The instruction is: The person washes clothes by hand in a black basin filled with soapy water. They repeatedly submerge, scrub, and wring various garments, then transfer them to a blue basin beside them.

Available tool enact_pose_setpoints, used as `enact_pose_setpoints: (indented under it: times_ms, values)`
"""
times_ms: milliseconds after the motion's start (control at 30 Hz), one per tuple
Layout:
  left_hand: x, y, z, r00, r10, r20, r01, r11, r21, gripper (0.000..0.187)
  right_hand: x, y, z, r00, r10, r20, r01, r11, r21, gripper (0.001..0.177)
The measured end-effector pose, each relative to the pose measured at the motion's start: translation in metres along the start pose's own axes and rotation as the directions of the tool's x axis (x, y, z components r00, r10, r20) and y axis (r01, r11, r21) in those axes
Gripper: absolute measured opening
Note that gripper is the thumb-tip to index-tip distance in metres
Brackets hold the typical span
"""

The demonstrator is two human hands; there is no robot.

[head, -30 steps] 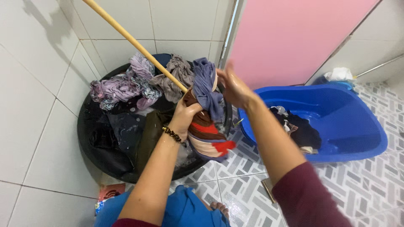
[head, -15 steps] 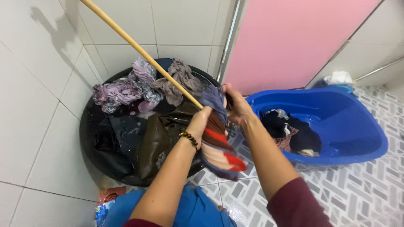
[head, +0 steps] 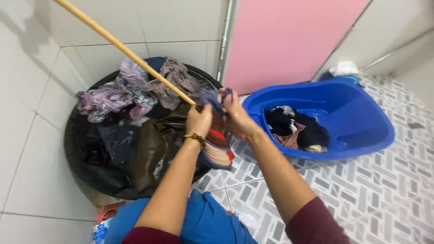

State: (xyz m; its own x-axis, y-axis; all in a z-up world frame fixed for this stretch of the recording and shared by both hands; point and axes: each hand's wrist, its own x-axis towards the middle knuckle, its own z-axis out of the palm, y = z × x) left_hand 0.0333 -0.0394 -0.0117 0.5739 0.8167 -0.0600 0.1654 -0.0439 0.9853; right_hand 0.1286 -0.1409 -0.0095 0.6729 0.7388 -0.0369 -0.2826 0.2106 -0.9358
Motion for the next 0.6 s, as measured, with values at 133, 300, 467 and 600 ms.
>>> enact_pose_setpoints:
  times_ms: [133,300,467,600]
  values:
    - [0.009,-0.023,0.036,0.998,-0.013,0.061,0.036,0.915,-0.401,0.055,-0.036,0.016,-0.034,0.986,0.161,0.050,-0.160,0.987,-0.033,0.054]
    - [-0.001,-0.012,0.070,0.850,-0.023,0.526,-0.028,0.996,0.090,0.081,-0.043,0.059,-0.109,0.961,0.276,-0.021,-0.227,0.828,0.513,0.055]
    - [-0.008,0.011,0.058,0.951,0.130,0.280,-0.246,0.866,0.435,0.070,-0.031,0.057,-0.234,0.823,0.436,-0.363,0.024,0.612,0.790,0.054]
    - [0.005,0.020,0.042,0.883,-0.208,0.420,0.309,0.933,-0.188,0.076,-0.033,0.012,-0.305,0.807,-0.031,-0.590,0.556,0.375,0.742,0.045]
